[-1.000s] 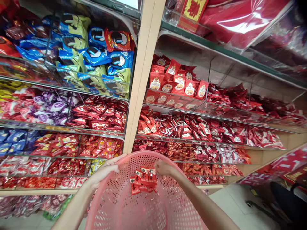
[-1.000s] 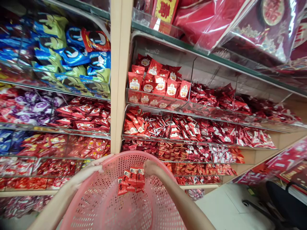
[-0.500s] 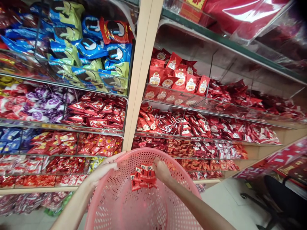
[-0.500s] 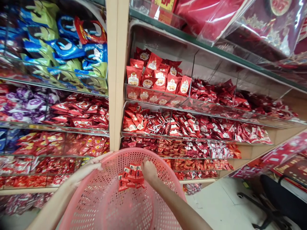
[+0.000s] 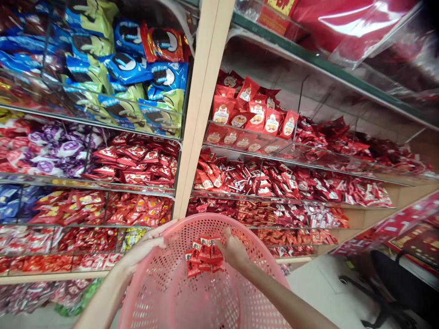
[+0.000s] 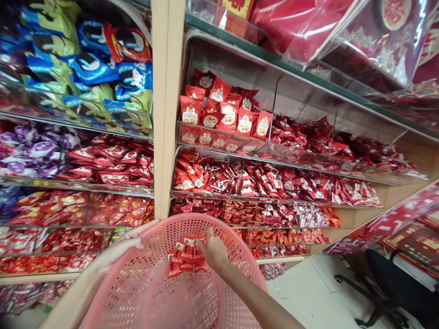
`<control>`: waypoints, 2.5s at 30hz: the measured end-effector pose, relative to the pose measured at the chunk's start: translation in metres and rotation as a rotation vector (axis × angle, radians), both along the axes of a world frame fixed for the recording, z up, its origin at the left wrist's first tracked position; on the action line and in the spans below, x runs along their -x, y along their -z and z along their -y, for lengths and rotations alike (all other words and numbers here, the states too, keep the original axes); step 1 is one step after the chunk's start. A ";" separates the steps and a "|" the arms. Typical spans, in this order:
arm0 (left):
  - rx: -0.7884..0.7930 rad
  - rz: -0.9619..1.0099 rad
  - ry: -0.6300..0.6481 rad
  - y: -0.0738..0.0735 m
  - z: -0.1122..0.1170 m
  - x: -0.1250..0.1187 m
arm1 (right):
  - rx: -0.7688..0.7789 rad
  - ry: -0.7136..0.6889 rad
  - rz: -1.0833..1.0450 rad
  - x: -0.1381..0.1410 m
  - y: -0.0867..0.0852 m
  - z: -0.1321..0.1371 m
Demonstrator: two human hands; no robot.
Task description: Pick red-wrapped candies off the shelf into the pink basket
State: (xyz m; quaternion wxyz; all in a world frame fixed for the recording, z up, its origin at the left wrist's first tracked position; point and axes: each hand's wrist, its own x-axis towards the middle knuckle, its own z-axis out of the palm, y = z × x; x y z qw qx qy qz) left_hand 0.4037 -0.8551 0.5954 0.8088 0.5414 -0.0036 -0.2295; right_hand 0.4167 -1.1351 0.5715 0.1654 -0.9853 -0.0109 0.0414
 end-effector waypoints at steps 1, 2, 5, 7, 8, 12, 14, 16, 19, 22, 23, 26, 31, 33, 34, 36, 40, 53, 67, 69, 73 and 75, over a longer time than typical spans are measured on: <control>0.001 -0.004 -0.004 0.001 0.000 0.000 | 0.022 -0.006 0.012 0.000 -0.001 -0.001; 0.001 -0.008 -0.006 0.002 -0.001 0.000 | 0.049 -0.015 0.031 0.000 -0.003 -0.003; 0.005 0.007 -0.014 0.006 -0.003 -0.001 | 0.113 -0.055 0.145 -0.003 -0.026 -0.008; 0.015 0.033 0.001 0.008 -0.004 -0.003 | 0.080 -0.106 0.296 -0.010 -0.056 -0.011; 0.016 0.039 0.007 0.009 -0.004 -0.003 | 0.033 -0.140 0.389 -0.016 -0.074 -0.013; 0.017 0.028 0.007 0.008 -0.003 -0.004 | -0.153 -0.273 0.712 -0.060 -0.147 -0.017; 0.036 0.023 0.003 0.007 -0.003 -0.003 | -0.182 -0.259 0.761 -0.091 -0.172 -0.020; 0.056 0.017 0.002 0.007 -0.003 -0.001 | -0.223 -0.193 0.687 -0.122 -0.186 -0.025; 0.055 0.017 -0.012 0.009 -0.005 0.001 | -0.251 -0.179 0.584 -0.155 -0.190 -0.035; 0.065 0.032 -0.007 0.012 -0.007 0.002 | -0.243 -0.245 0.568 -0.171 -0.187 -0.044; 0.076 0.032 0.000 0.013 -0.007 0.002 | -0.238 -0.267 0.564 -0.174 -0.186 -0.046; 0.103 0.025 0.008 0.013 -0.008 0.002 | -0.228 -0.322 0.557 -0.176 -0.185 -0.046; 0.074 0.050 -0.012 0.014 -0.007 0.001 | -0.255 -0.359 0.574 -0.178 -0.183 -0.045; 0.037 0.081 -0.021 0.017 -0.009 -0.001 | -0.289 -0.339 0.600 -0.179 -0.182 -0.047; 0.017 0.097 -0.024 0.018 -0.010 -0.002 | -0.311 -0.326 0.618 -0.179 -0.182 -0.048; -0.015 0.119 -0.030 0.021 -0.011 -0.003 | -0.366 -0.300 0.661 -0.179 -0.183 -0.049; -0.002 0.117 -0.019 0.018 -0.011 -0.003 | -0.495 -0.285 0.735 -0.172 -0.187 -0.049; -0.055 0.157 0.061 0.009 -0.014 0.001 | -0.650 -0.352 0.639 -0.042 -0.157 0.003; -0.340 0.241 0.017 -0.006 -0.009 0.005 | -0.381 -0.693 0.106 0.002 -0.072 -0.047; -0.329 0.227 0.013 -0.007 -0.008 0.005 | -0.406 -0.676 0.107 0.001 -0.070 -0.050; -0.260 0.174 0.008 -0.007 -0.006 0.004 | -0.479 -0.625 0.098 0.002 -0.068 -0.053; -0.270 0.162 -0.004 -0.008 -0.005 0.004 | -0.509 -0.613 0.090 0.004 -0.067 -0.054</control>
